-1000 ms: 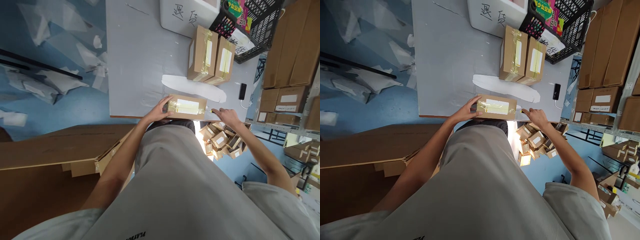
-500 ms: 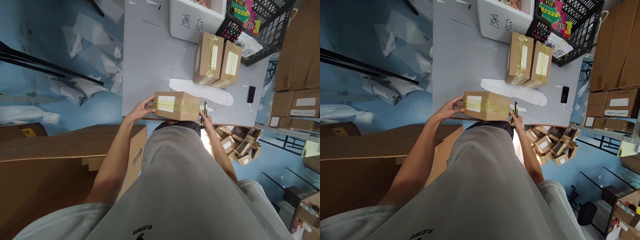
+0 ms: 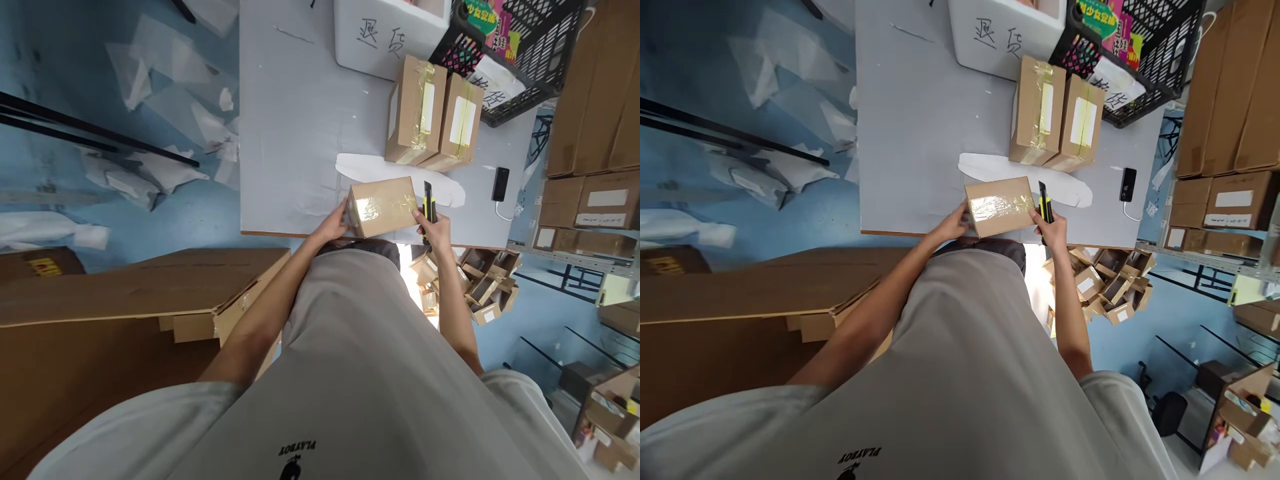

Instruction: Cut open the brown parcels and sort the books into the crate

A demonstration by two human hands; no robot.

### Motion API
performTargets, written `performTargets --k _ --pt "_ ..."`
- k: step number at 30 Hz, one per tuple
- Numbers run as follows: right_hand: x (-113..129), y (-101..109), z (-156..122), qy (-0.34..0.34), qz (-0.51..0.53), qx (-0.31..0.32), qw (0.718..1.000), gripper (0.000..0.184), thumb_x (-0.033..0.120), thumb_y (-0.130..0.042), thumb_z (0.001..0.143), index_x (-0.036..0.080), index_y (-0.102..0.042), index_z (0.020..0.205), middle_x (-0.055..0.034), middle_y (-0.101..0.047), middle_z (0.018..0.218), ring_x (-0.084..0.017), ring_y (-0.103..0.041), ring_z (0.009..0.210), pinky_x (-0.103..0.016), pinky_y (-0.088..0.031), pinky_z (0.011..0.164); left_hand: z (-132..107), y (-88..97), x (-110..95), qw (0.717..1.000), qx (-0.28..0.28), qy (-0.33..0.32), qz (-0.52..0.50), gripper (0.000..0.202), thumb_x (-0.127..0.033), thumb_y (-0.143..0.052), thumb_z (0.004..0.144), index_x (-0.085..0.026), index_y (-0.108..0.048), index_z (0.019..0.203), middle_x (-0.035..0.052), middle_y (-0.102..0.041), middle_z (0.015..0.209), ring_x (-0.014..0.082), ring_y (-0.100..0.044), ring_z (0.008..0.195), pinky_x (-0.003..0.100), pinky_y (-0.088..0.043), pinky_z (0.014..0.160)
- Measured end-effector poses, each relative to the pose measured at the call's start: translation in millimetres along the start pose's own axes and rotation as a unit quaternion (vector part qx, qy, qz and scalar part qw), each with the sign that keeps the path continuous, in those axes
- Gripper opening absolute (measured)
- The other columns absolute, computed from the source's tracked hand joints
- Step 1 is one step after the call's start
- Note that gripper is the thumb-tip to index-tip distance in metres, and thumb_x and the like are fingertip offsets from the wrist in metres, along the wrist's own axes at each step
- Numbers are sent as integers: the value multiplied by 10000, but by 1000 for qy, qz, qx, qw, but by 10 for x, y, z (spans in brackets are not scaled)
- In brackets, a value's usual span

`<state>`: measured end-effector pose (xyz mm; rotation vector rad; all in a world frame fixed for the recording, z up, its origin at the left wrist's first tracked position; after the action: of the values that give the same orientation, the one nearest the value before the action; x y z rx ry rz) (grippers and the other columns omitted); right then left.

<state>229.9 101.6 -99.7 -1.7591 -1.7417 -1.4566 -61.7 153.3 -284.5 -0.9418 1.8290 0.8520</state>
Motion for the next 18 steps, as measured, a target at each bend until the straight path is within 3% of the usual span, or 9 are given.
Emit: performTargets --k 3,6,9,11,14,16,18 --pt "-100 -1 -59 -6 -13 -6 1000 623 669 -914 729 139 -783 1027 71 -621 617 -106 -568 522 -245 -471 550 -86 370 -333 997 -74 -11 7 686 -556 -751 932 -205 -723 1520 199 -687 1534 350 -708 1311 497 -616 1100" --pt "-200 5 -115 -15 -46 -28 998 612 692 -833 832 141 -772 1091 68 -610 627 -124 -586 545 -249 -478 569 -189 532 -840 996 -49 -59 -55 532 -618 -643 1037 -242 -815 1372 132 -780 1410 282 -760 1219 412 -645 1051" --pt "-146 39 -173 9 -132 -42 990 593 711 -732 941 145 -771 1111 27 -659 712 -148 -634 580 -262 -516 605 -247 613 -1204 996 -53 -63 -37 449 -569 -815 925 -220 -868 1202 106 -830 1270 263 -790 1082 379 -673 970" --pt "27 81 -276 57 -219 -64 972 600 711 -627 1028 149 -778 1178 -48 -747 884 -176 -699 658 -288 -567 673 -248 637 -1306 996 -57 -54 -30 397 -501 -871 874 -203 -877 1136 99 -843 1214 259 -797 1023 383 -684 949" --pt "311 0 -561 116 -312 -63 941 652 619 -383 1166 164 -646 1551 -133 -811 1133 -220 -776 788 -336 -623 817 -219 667 -1308 997 -58 -35 -32 341 -438 -894 851 -192 -883 1086 91 -856 1158 266 -803 1020 396 -685 970" --pt "399 -231 -775 128 -337 5 933 658 532 -313 1200 187 -442 1745 -134 -836 1180 -234 -805 827 -349 -634 874 -194 684 -1283 998 -55 -24 -34 331 -422 -915 831 -189 -886 1065 88 -861 1137 271 -805 1027 397 -683 978" --pt "427 -549 -981 138 -351 100 921 652 462 -355 1199 208 -354 1800 -125 -856 1214 -251 -828 885 -355 -640 901 -168 693 -1272 998 -51 -16 -38 340 -426 -934 815 -187 -888 1053 87 -864 1125 274 -806 1027 396 -678 981"
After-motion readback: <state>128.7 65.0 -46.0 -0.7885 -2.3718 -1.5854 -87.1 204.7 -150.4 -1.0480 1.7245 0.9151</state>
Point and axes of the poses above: each hand's wrist, its own z-axis towards the middle knuckle, its own y-axis out of the back of the hand, x = y × z, the point moved 10 cm from there along z, towards the middle knuckle
